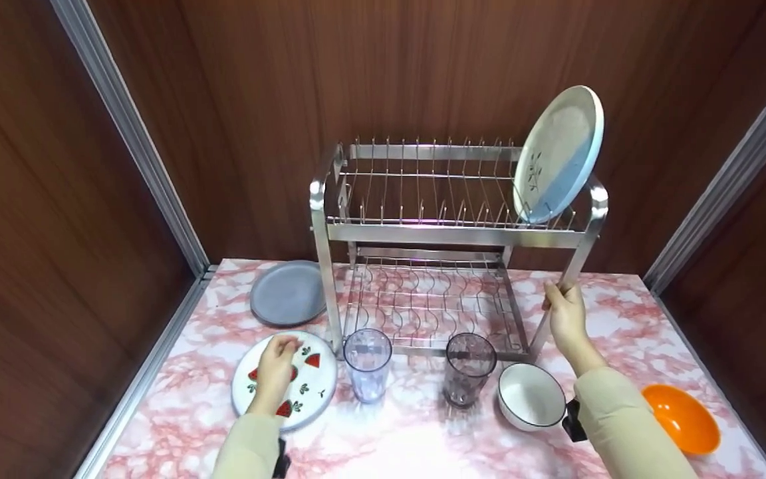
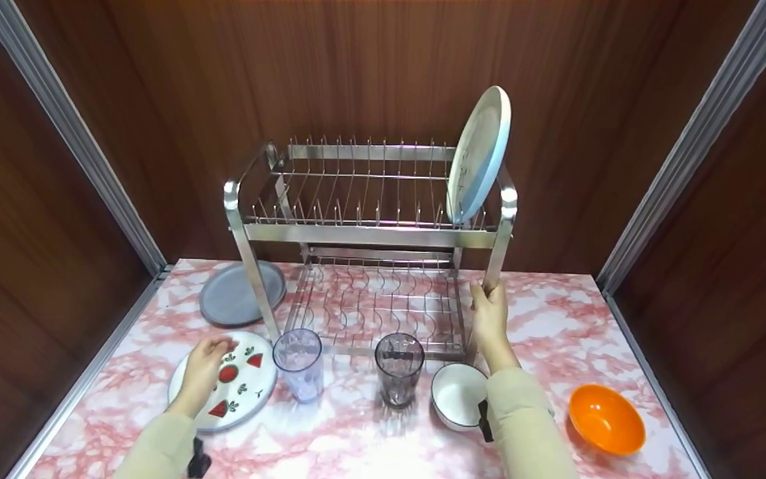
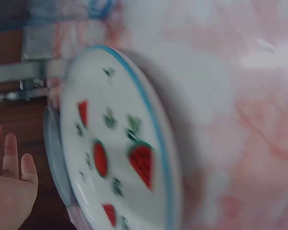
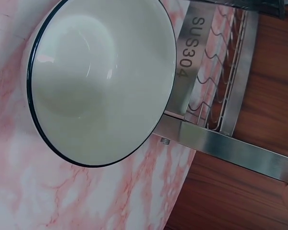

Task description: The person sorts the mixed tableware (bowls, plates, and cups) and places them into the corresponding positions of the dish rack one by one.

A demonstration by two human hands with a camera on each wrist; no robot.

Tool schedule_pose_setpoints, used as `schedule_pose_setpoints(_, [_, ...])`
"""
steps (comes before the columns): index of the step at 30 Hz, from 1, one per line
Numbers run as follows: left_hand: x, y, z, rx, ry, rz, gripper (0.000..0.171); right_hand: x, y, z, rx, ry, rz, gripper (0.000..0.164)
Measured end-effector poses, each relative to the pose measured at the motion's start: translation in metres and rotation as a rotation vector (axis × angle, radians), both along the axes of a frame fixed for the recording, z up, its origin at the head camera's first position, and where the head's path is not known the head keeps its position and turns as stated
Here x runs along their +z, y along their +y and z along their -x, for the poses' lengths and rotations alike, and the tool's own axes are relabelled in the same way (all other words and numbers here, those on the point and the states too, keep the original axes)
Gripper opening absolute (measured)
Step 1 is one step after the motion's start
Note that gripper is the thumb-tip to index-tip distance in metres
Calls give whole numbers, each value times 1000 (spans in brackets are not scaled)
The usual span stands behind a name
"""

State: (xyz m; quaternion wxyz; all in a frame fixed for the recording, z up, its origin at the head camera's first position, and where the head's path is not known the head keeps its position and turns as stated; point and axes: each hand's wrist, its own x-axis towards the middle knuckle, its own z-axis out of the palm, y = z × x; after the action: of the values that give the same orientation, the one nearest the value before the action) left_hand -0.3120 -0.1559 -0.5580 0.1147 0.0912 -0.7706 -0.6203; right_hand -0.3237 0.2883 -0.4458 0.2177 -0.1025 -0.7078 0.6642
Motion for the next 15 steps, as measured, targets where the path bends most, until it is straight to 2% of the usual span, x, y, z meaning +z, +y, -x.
schedule_pose_setpoints(4, [-15,-22,-15,69,-64,83,20,0,0,-1,-3,-10,8,20])
schedule_pose_setpoints(11, [-34,-47,-40,175,-112,135,18,-1,0,0,1,-10,3,21])
schedule_pose_setpoints(15, [-42,-54,-50,304,-115,215,22,-1,0,-1,13,-3,12,20])
